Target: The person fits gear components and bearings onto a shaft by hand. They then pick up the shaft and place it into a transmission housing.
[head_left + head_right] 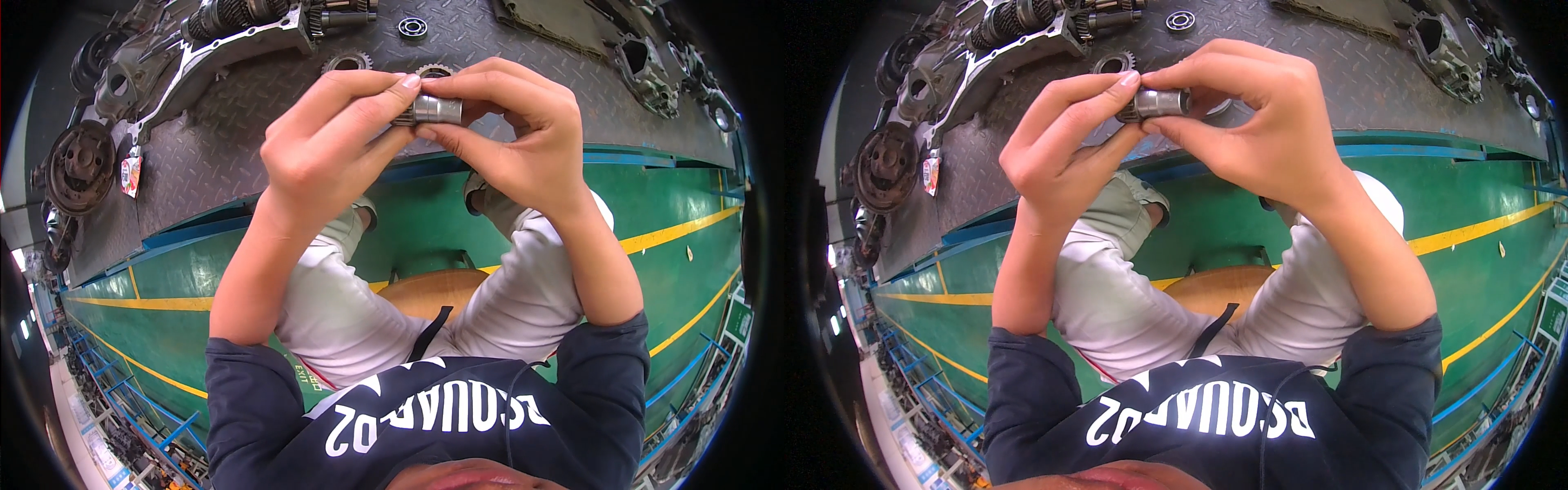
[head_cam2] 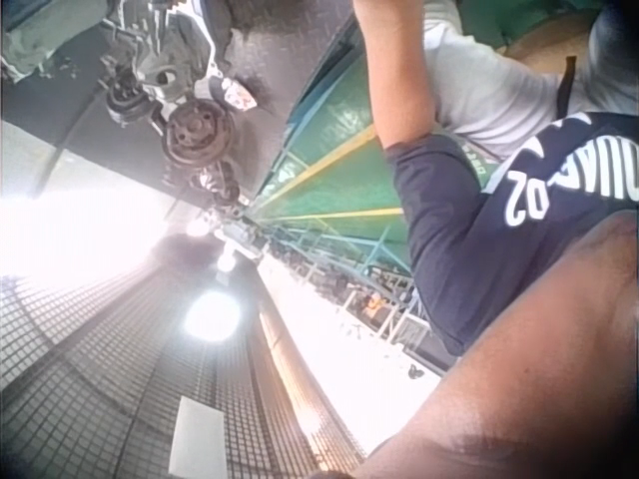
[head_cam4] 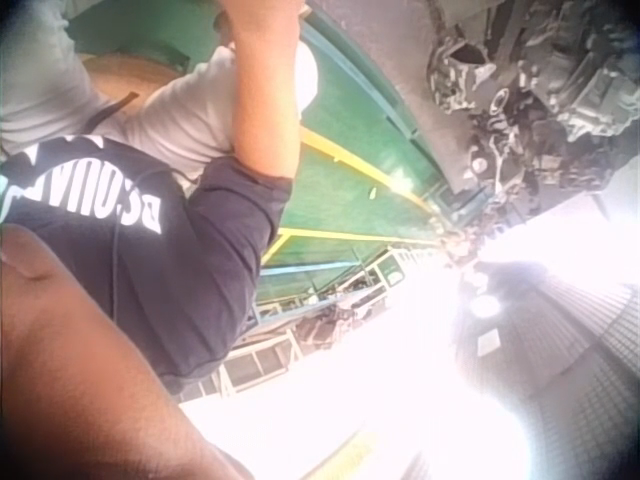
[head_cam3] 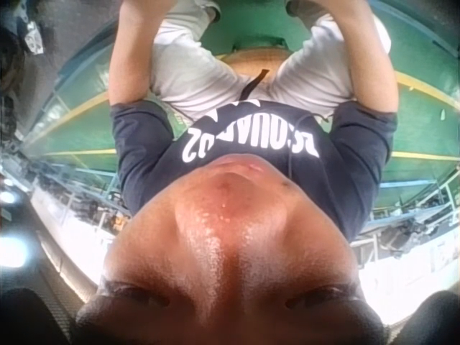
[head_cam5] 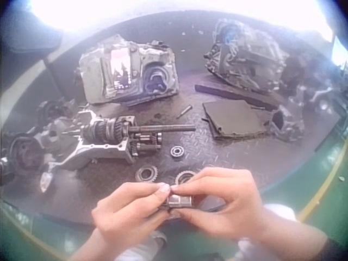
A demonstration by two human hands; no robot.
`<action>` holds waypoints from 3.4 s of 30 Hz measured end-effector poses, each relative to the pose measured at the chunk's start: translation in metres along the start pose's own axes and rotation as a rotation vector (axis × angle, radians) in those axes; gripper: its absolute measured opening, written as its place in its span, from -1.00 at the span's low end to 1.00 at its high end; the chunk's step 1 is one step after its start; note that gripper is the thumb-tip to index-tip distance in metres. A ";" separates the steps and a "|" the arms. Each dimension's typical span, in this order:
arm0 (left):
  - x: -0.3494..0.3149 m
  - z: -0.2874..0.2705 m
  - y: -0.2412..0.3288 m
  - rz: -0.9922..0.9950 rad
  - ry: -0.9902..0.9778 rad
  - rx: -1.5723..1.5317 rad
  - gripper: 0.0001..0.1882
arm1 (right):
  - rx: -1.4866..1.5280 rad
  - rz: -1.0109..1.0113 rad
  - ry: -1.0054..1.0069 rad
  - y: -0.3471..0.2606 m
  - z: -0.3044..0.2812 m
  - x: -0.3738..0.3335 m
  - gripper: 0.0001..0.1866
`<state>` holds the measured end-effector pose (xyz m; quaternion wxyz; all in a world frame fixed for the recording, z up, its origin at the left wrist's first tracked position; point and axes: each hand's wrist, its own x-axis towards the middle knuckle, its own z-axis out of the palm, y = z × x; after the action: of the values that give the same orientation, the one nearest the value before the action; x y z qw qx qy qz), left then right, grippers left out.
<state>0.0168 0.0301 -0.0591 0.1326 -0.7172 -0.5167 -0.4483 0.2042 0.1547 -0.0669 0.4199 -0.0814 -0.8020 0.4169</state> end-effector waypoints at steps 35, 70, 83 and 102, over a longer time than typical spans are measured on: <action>0.003 0.012 0.019 -0.559 0.198 -0.932 -0.53 | 0.097 0.035 -0.039 -0.026 0.032 -0.001 -0.60; -0.011 0.005 -0.077 -0.634 -0.164 -0.358 -0.56 | 0.245 0.442 -0.017 0.009 0.011 -0.004 -0.72; -0.037 0.014 -0.092 -0.386 -0.373 0.382 -0.28 | 0.436 0.491 0.077 0.028 0.000 0.002 -0.66; -0.003 0.010 -0.019 -0.214 -0.040 0.051 -0.29 | -0.263 -0.307 0.155 0.012 0.015 0.011 -0.77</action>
<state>0.0054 0.0427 -0.0717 0.0921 -0.6632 -0.6040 -0.4323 0.1838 0.1590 -0.0737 0.5246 -0.0443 -0.8179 0.2321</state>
